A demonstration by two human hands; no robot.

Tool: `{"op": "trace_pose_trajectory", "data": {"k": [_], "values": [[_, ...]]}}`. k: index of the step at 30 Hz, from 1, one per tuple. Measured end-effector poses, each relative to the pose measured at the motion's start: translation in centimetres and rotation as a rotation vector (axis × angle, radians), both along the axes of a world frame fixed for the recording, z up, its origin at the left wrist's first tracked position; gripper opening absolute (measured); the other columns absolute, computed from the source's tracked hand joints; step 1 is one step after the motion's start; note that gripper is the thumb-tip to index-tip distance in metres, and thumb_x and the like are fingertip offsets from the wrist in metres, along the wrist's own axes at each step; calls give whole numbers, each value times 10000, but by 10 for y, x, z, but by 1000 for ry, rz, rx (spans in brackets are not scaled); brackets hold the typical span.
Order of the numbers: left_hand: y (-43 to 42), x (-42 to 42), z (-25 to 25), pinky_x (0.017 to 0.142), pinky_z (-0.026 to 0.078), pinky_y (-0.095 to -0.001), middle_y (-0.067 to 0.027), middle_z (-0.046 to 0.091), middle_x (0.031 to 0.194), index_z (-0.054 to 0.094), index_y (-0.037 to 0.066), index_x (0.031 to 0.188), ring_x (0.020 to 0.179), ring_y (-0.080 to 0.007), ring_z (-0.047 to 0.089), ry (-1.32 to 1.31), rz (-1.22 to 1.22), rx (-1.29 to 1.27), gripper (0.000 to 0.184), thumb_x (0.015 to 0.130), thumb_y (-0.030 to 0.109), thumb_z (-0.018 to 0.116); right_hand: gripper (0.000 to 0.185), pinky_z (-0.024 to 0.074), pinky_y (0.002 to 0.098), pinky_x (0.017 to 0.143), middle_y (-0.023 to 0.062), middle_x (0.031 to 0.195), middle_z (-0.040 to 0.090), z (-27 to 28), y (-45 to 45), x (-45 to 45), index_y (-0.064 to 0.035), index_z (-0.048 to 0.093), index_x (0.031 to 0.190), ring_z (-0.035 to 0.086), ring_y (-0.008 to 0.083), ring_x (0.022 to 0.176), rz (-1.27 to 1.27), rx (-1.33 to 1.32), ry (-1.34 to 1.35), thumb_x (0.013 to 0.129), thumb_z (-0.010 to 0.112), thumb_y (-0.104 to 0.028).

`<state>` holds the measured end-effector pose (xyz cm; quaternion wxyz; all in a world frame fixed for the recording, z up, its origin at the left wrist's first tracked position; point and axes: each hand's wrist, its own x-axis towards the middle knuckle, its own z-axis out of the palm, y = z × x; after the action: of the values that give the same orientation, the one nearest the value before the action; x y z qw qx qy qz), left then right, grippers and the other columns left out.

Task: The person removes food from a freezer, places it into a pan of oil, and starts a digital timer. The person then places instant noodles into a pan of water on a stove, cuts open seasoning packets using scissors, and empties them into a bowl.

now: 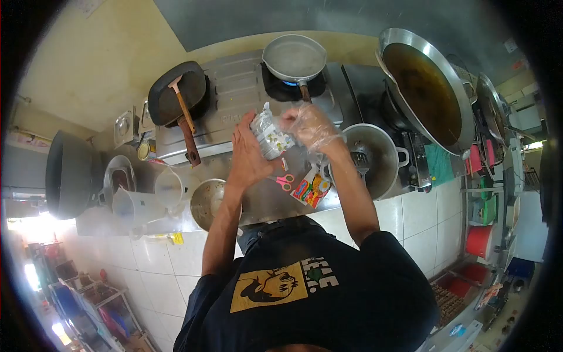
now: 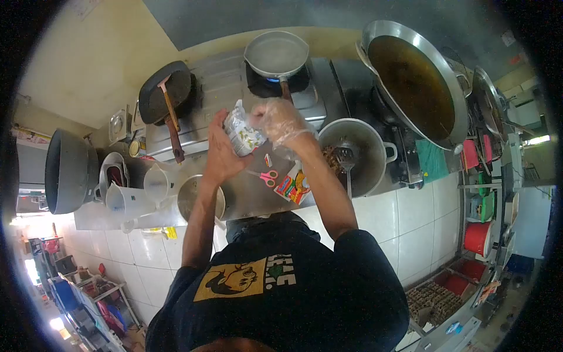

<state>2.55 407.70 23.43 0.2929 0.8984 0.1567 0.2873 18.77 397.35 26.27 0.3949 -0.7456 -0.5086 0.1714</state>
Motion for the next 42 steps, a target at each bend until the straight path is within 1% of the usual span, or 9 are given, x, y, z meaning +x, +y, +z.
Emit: {"op": "trace_pose_trajectory", "data": {"k": [7,11,15,17,19,21,23,38,42], "values": [[47,22,33,1082,268,-395,-207,365,1315,183,-32,1395,1264,-313,363,19,-275,-185,1134,469,128,818,120,424,325,583,31,669,585,78,12,40,-56,621,829,528,165,593,-23,-64,117,782,586,-160],[53,28,25,1052,297,-380,-153,410,1254,158,24,1417,1219,-273,391,-86,-484,-367,1142,483,96,811,238,387,222,598,-33,782,556,91,22,41,-71,622,950,449,65,649,172,65,941,908,606,-304],[45,31,17,1040,302,-383,-118,410,1223,184,49,1377,1189,-247,404,-223,-446,-724,1083,519,158,837,275,398,227,620,-18,765,583,97,16,18,-85,661,926,515,92,726,323,303,1041,845,654,-348],[50,25,-1,1011,329,-388,-107,398,1228,141,60,1353,1157,-232,429,-171,-347,-774,1089,544,214,852,314,450,274,681,23,897,598,89,14,14,-87,670,1021,560,152,801,338,481,16,866,622,-357],[62,28,-27,984,350,-391,-110,391,1221,92,68,1347,1133,-223,436,-193,-294,-474,1107,560,239,852,266,456,327,809,86,1038,582,88,4,-14,-73,688,990,571,241,969,415,547,451,828,662,-283],[55,39,-15,963,367,-394,-109,376,1219,49,76,1340,1114,-222,437,-469,-313,-329,1129,568,261,851,218,454,392,863,128,1099,567,104,-12,-27,-81,690,964,563,310,1007,130,249,-299,844,639,-256],[46,36,-2,966,359,-387,-104,346,1224,61,81,1332,1105,-227,430,-392,12,-43,1143,539,268,863,226,433,426,927,160,1165,552,102,-23,-34,-62,670,997,537,363,1059,63,162,-414,835,628,-213],[36,37,-9,1018,362,-423,-200,324,1353,11,87,1426,1221,-300,419,-697,-31,-33,1218,571,238,865,243,422,443,925,181,1139,548,91,-26,-56,-47,632,1006,532,366,1048,-10,328,-685,818,615,-200],[32,43,10,943,427,-465,-133,322,1153,252,140,1201,1137,-317,437,-871,-13,-89,949,523,260,906,249,420,447,924,186,1133,547,92,-28,-61,-43,622,1008,530,368,1045,-9,336,-700,813,611,-197]]}}
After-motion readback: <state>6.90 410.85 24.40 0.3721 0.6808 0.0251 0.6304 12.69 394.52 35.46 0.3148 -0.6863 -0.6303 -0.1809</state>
